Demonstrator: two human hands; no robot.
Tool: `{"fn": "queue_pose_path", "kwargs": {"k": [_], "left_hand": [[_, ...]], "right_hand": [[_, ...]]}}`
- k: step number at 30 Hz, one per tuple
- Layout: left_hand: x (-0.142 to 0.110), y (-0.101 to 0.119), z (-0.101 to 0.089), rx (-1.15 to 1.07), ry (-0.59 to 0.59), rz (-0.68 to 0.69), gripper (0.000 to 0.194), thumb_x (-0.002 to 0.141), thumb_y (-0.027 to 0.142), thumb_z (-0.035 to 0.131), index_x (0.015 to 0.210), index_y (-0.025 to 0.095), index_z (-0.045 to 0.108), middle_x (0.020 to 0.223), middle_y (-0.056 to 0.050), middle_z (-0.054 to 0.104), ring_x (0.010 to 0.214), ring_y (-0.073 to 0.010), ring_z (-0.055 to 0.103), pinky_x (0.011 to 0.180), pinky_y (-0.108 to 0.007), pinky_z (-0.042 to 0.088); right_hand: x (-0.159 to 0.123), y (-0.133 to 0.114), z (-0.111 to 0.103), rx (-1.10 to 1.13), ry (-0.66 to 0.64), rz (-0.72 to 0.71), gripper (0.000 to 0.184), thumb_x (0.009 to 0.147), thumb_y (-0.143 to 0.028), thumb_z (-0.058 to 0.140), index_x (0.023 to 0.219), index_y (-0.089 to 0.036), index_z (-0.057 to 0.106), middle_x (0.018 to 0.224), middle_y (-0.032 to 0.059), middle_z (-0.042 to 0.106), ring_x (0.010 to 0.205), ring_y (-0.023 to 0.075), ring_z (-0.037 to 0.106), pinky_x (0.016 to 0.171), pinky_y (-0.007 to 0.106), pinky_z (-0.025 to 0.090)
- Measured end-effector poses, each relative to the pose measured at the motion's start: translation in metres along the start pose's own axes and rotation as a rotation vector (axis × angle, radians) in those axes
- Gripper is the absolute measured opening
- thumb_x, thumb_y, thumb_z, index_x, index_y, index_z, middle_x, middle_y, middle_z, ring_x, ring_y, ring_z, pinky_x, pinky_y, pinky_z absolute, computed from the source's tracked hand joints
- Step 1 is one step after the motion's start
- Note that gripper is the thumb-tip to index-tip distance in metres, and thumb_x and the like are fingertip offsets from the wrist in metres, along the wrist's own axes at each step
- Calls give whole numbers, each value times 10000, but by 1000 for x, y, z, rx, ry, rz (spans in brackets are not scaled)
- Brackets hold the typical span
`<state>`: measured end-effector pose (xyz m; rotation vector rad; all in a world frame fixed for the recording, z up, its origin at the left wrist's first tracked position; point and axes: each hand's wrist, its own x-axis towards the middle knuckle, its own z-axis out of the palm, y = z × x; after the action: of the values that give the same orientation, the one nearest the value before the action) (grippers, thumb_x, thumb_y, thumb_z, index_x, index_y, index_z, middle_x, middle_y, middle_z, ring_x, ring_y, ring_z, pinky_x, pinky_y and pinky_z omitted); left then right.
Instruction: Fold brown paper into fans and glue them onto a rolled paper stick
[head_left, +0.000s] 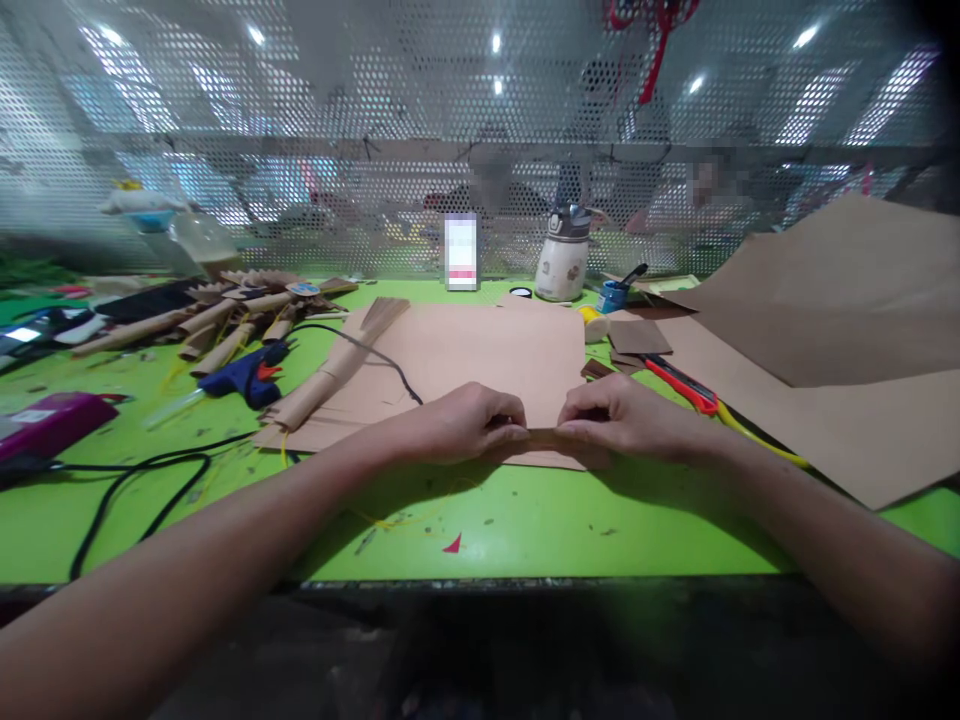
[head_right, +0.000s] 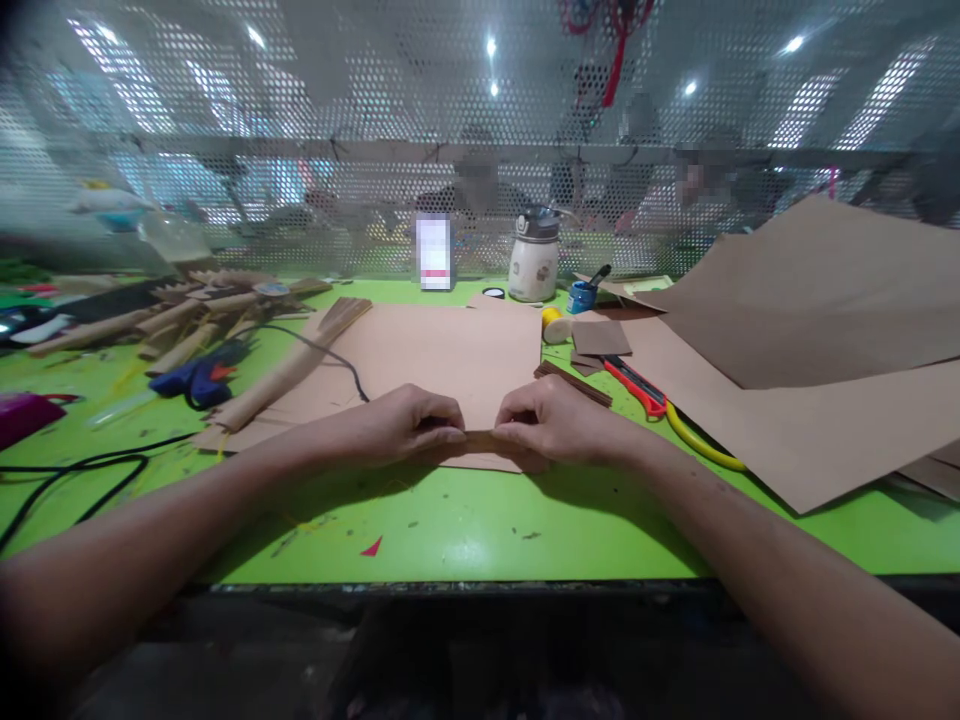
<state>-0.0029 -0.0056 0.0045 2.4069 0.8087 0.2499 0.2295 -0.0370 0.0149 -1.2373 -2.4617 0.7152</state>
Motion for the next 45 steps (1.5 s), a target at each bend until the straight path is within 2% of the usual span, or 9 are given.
{"fn": "queue_pose_path", "kwargs": {"k": [10,16,18,24,29,32,36,40,45], "left_hand": [[-2,0,-7,-62,-17,31,268,887,308,451,967,173,668,806,-21,669,680,-111,550,617,-215,382],[4,-3,-15,-17,624,-145,261,849,389,537,774,147,597,614,-6,569,561,-105,460,530,-223,339],[5,1,-16,-140,710,-175,280,852,393,533,726,147,573,585,-9,564,546,-103,469,535,-221,364],[8,21,6,-557,390,-198,365,824,449,534,679,121,608,609,-25,596,565,-119,537,546,-226,409],[7,24,7,-627,291,-165,316,809,388,548,631,128,564,556,13,519,526,-95,458,526,-215,354],[3,21,2,-534,141,-118,344,858,404,490,657,132,549,553,27,478,518,-88,420,514,-212,330],[-1,19,1,-278,28,-41,364,927,395,392,772,131,589,654,4,542,587,-100,454,549,-215,341],[-1,12,5,-17,61,27,317,944,366,385,905,153,618,805,-35,632,687,-127,524,613,-231,370],[5,-1,9,232,152,147,320,935,353,428,886,156,676,779,-54,601,713,-143,532,636,-249,388]], "right_hand": [[-2,10,-10,257,-64,7,196,847,-330,556,825,-171,669,725,24,661,675,144,593,613,251,437],[-3,6,-2,-146,504,-82,137,851,-235,538,776,-151,616,672,31,594,577,128,490,539,263,366],[-2,3,6,-351,622,-162,130,863,-185,512,785,-143,607,674,42,586,586,138,485,554,279,358],[3,-10,39,-649,710,-494,140,867,-119,528,754,-128,609,621,37,517,584,163,445,552,319,326],[1,-23,45,-427,592,-546,129,861,-216,584,933,-114,615,777,82,575,709,194,497,604,331,412],[-2,-26,32,-252,622,-519,202,867,-243,580,1032,-130,602,886,104,579,812,210,528,678,349,469],[-2,-20,15,-356,607,-405,270,877,-173,533,1138,-137,593,1066,153,578,982,263,499,810,426,464],[2,-7,13,-335,336,-407,181,845,-211,597,1003,-155,663,928,114,620,869,229,521,701,360,471],[5,2,15,-203,297,-295,169,878,-244,576,883,-154,718,781,84,613,748,179,544,590,281,428]]}}
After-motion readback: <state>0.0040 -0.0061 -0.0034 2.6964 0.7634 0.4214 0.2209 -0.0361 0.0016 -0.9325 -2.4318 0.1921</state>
